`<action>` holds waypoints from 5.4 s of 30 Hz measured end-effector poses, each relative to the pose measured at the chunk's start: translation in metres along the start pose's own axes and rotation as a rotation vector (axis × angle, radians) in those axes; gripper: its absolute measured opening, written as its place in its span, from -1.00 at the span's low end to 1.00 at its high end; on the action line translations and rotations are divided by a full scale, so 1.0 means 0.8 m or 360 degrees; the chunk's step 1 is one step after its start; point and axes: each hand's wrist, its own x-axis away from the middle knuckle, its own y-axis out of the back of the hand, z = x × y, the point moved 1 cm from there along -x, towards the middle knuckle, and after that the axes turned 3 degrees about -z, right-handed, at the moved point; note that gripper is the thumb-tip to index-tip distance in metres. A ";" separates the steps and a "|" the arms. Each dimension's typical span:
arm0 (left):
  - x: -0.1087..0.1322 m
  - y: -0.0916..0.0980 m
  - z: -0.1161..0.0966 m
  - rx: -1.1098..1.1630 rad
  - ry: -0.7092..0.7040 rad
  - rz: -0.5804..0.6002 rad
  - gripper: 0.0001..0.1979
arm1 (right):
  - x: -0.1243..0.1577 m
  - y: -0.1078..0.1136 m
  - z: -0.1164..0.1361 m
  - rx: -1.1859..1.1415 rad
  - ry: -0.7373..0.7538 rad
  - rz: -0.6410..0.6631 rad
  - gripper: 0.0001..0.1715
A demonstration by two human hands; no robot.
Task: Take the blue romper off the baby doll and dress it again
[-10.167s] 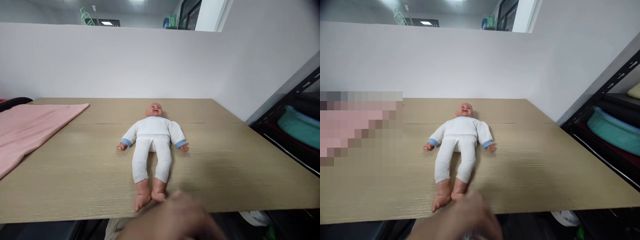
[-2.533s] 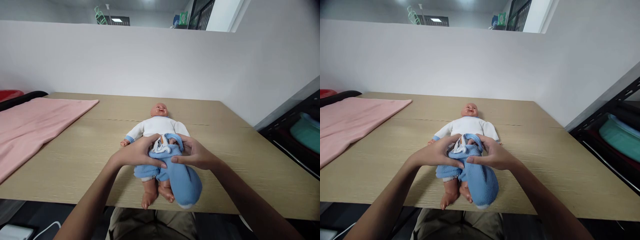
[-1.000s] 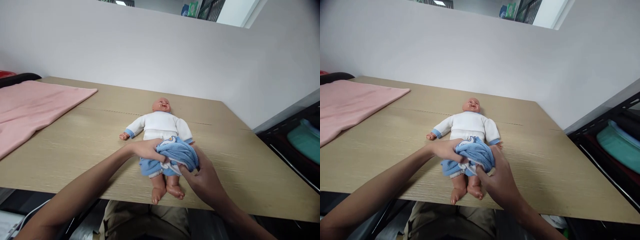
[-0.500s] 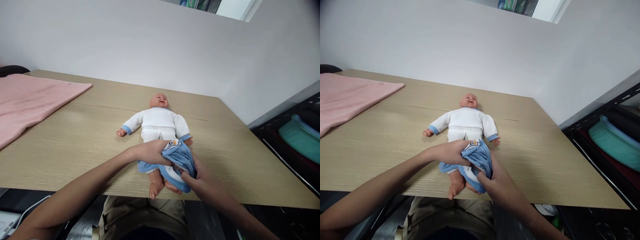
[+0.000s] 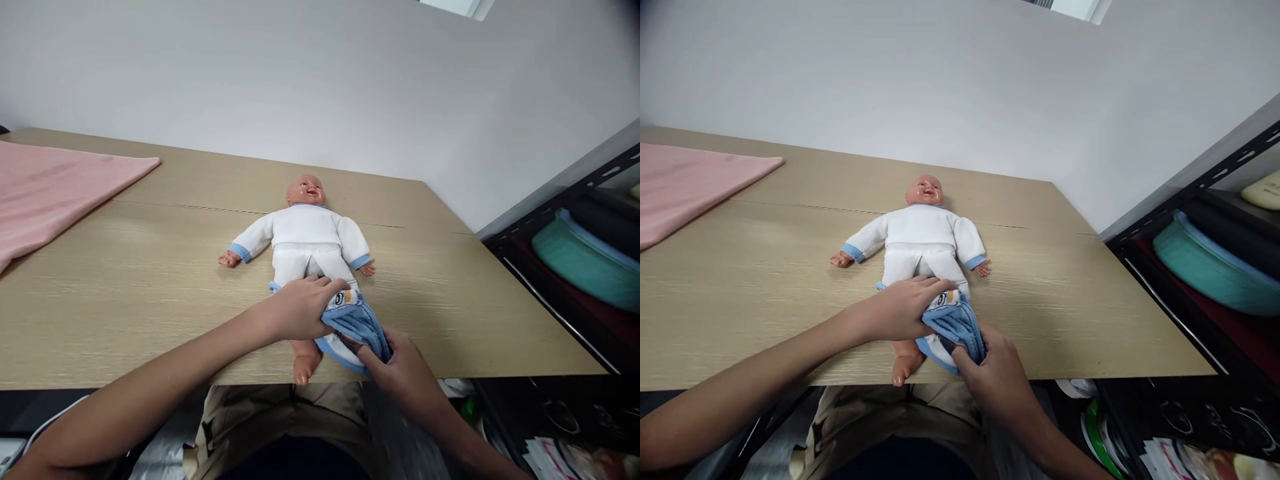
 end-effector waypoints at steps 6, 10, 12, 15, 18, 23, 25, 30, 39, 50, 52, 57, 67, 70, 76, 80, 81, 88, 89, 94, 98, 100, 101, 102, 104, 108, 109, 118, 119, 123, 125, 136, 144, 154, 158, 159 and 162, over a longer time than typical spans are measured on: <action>0.001 0.001 -0.001 0.0067 0.0020 -0.0035 -0.41 | 0.019 -0.026 -0.021 -0.0017 0.0216 -0.0488 -0.54; 0.000 -0.001 0.000 0.0088 0.0007 -0.0056 -0.41 | 0.030 -0.043 -0.040 0.0146 0.0374 -0.0780 -0.65; 0.000 -0.002 0.000 0.0090 0.0019 -0.0058 -0.37 | 0.037 -0.055 -0.047 0.0227 0.0450 -0.0840 -0.74; -0.001 -0.002 0.003 0.0124 0.0012 -0.0034 -0.32 | 0.047 -0.072 -0.055 0.0197 0.0536 -0.0873 -0.81; -0.001 -0.001 0.005 0.0208 -0.0061 -0.0021 -0.17 | 0.050 -0.084 -0.061 0.0181 0.0592 -0.0976 -0.83; -0.001 0.000 0.008 0.0157 -0.0145 0.0009 -0.10 | 0.048 -0.099 -0.060 0.0243 0.0713 -0.1138 -0.74; -0.001 -0.001 0.012 0.0164 -0.0171 0.0013 -0.15 | 0.051 -0.106 -0.057 0.0155 0.0705 -0.1142 -0.67; -0.002 0.003 0.016 0.0401 -0.0224 0.0064 -0.18 | 0.061 -0.124 -0.059 -0.0214 0.0629 -0.1078 -0.60; 0.002 0.027 0.017 0.1045 -0.0027 0.0285 -0.05 | 0.030 -0.089 -0.051 -0.1100 0.0191 -0.0698 -0.77; -0.001 0.031 0.036 0.1449 -0.0099 0.0340 0.02 | 0.013 -0.090 -0.037 -0.0988 0.0127 -0.0595 -0.60; 0.000 0.032 0.036 0.1431 -0.0065 0.0352 0.03 | 0.018 -0.091 -0.035 -0.0906 0.0242 -0.0518 -0.61; 0.002 0.034 0.037 0.1389 -0.0116 0.0360 0.05 | 0.015 -0.095 -0.042 -0.0801 0.0387 -0.0475 -0.62; -0.001 0.042 0.042 0.1170 -0.0119 0.0263 -0.42 | -0.043 -0.027 -0.029 -0.0342 0.0866 -0.0802 -0.67; -0.003 0.041 0.043 0.1200 -0.0114 0.0269 -0.65 | -0.069 0.001 -0.034 -0.0523 0.0865 -0.0343 -0.62; -0.003 0.047 0.038 0.0979 -0.0122 0.0126 -0.42 | -0.116 0.055 -0.040 -0.0439 0.0716 0.0625 -0.39; 0.018 0.068 0.036 0.0846 0.0043 -0.0059 -0.31 | -0.134 0.068 -0.027 -0.0346 0.0874 0.0636 -0.36; 0.026 0.074 0.037 0.0822 0.0111 -0.0081 -0.32 | -0.139 0.067 -0.025 -0.0346 0.0902 0.0607 -0.36; 0.068 0.097 0.052 0.0615 0.0537 0.0142 -0.44 | -0.178 0.035 -0.012 -0.0457 0.0762 0.0094 -0.43; 0.069 0.096 0.056 0.0624 0.0549 0.0149 -0.49 | -0.182 0.031 -0.008 -0.0480 0.0763 0.0086 -0.43; 0.067 0.086 0.084 0.0706 0.0429 -0.0234 -0.61 | -0.195 0.026 0.010 -0.0634 0.0645 0.0157 -0.52; 0.062 0.070 0.109 0.0928 0.0420 -0.0568 -0.70 | -0.207 0.030 0.021 -0.0583 0.0608 0.0148 -0.50; 0.057 0.063 0.119 0.0971 0.0484 -0.0679 -0.71 | -0.213 0.028 0.030 -0.0441 0.0731 0.0225 -0.54; 0.055 0.061 0.122 0.0994 0.0503 -0.0703 -0.70 | -0.216 0.027 0.034 -0.0389 0.0787 0.0232 -0.57; 0.052 0.059 0.125 0.1018 0.0515 -0.0700 -0.68 | -0.220 0.025 0.037 -0.0382 0.0821 0.0182 -0.59; 0.048 0.059 0.128 0.1012 0.0539 -0.0642 -0.64 | -0.231 0.020 0.039 -0.0498 0.0826 -0.0017 -0.60; 0.039 0.063 0.131 0.0638 0.0539 -0.0769 -0.61 | -0.256 0.007 0.032 -0.0727 0.0760 -0.0233 -0.60; 0.036 0.064 0.134 0.0568 0.0518 -0.0853 -0.62 | -0.262 0.004 0.030 -0.0719 0.0739 -0.0222 -0.59; -0.015 0.046 0.183 0.1413 0.0659 -0.0906 -0.44 | -0.300 -0.010 0.039 -0.0551 0.0608 -0.0091 -0.57; -0.014 0.045 0.186 0.1426 0.0642 -0.0847 -0.44 | -0.298 -0.006 0.037 -0.0537 0.0601 -0.0078 -0.56; 0.007 0.055 0.197 0.1145 0.0603 -0.0670 -0.46 | -0.276 0.016 0.008 -0.0434 0.0561 0.0128 -0.52; 0.020 0.065 0.203 0.1044 0.0567 -0.0505 -0.46 | -0.261 0.023 -0.011 -0.0484 0.0443 0.0270 -0.48; 0.024 0.033 0.196 0.2428 0.0660 -0.0643 -0.64 | -0.235 -0.022 -0.020 -0.1688 -0.0183 0.0173 -0.33; 0.013 0.023 0.193 0.2304 0.0663 -0.0684 -0.64 | -0.236 -0.021 -0.015 -0.1631 -0.0224 0.0290 -0.43; 0.038 0.058 0.220 0.1155 0.0292 -0.0315 -0.43 | -0.253 0.023 -0.045 -0.0893 0.0336 0.0362 -0.38; 0.041 0.060 0.220 0.0726 0.0108 -0.0264 -0.30 | -0.258 0.040 -0.050 -0.0508 0.0494 0.0455 -0.38; 0.040 0.059 0.218 0.0732 0.0110 -0.0276 -0.32 | -0.257 0.039 -0.049 -0.0506 0.0528 0.0449 -0.38; 0.035 0.055 0.209 0.0977 0.0156 -0.0276 -0.50 | -0.251 0.025 -0.045 -0.0708 0.0475 0.0330 -0.38</action>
